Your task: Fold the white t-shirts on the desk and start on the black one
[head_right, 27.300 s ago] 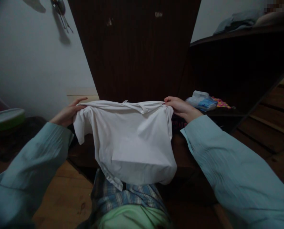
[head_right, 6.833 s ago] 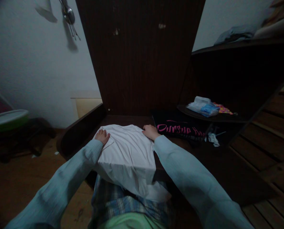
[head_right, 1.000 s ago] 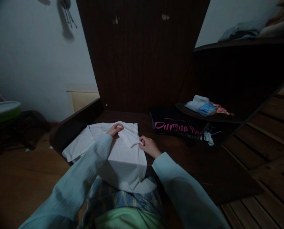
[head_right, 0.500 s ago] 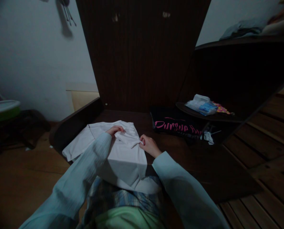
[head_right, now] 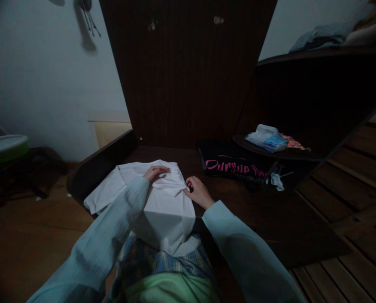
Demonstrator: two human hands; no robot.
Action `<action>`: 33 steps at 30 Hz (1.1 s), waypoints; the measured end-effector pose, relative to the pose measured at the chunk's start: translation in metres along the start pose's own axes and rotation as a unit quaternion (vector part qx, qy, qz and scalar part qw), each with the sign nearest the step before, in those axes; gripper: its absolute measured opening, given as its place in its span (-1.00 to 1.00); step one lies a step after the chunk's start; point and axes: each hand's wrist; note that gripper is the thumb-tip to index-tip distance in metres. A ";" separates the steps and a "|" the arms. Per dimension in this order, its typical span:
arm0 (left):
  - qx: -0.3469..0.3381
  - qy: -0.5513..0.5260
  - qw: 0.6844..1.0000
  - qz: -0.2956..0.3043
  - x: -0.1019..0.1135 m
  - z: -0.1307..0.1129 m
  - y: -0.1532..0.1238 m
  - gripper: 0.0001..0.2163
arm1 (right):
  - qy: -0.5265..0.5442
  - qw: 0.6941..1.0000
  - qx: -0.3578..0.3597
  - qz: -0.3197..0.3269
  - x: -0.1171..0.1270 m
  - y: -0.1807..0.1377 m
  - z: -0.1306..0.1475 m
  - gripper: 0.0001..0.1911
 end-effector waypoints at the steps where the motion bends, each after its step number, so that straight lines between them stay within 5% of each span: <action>1: 0.013 0.017 1.000 0.014 -0.001 0.000 -0.001 -0.89 | -0.006 0.999 0.031 -0.014 0.001 0.000 0.002 -0.90; 11: 0.002 0.155 0.987 0.036 0.003 0.001 0.000 -0.84 | -0.024 0.983 0.180 0.027 -0.003 -0.007 0.023 -0.94; 25: -0.037 0.168 0.984 0.038 0.007 0.011 0.005 -0.80 | 0.013 0.977 0.191 0.093 -0.004 -0.008 0.024 -0.76; 33: -0.019 0.141 0.989 0.036 0.007 0.013 0.005 -0.84 | 0.033 0.980 0.193 0.038 0.001 -0.009 0.026 -0.66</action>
Point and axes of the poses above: each hand's wrist, its own y-axis towards the middle knuckle, its own x-axis out of the back of the hand, z = x × y, and after that the axes turned 1 degree about y, right-handed
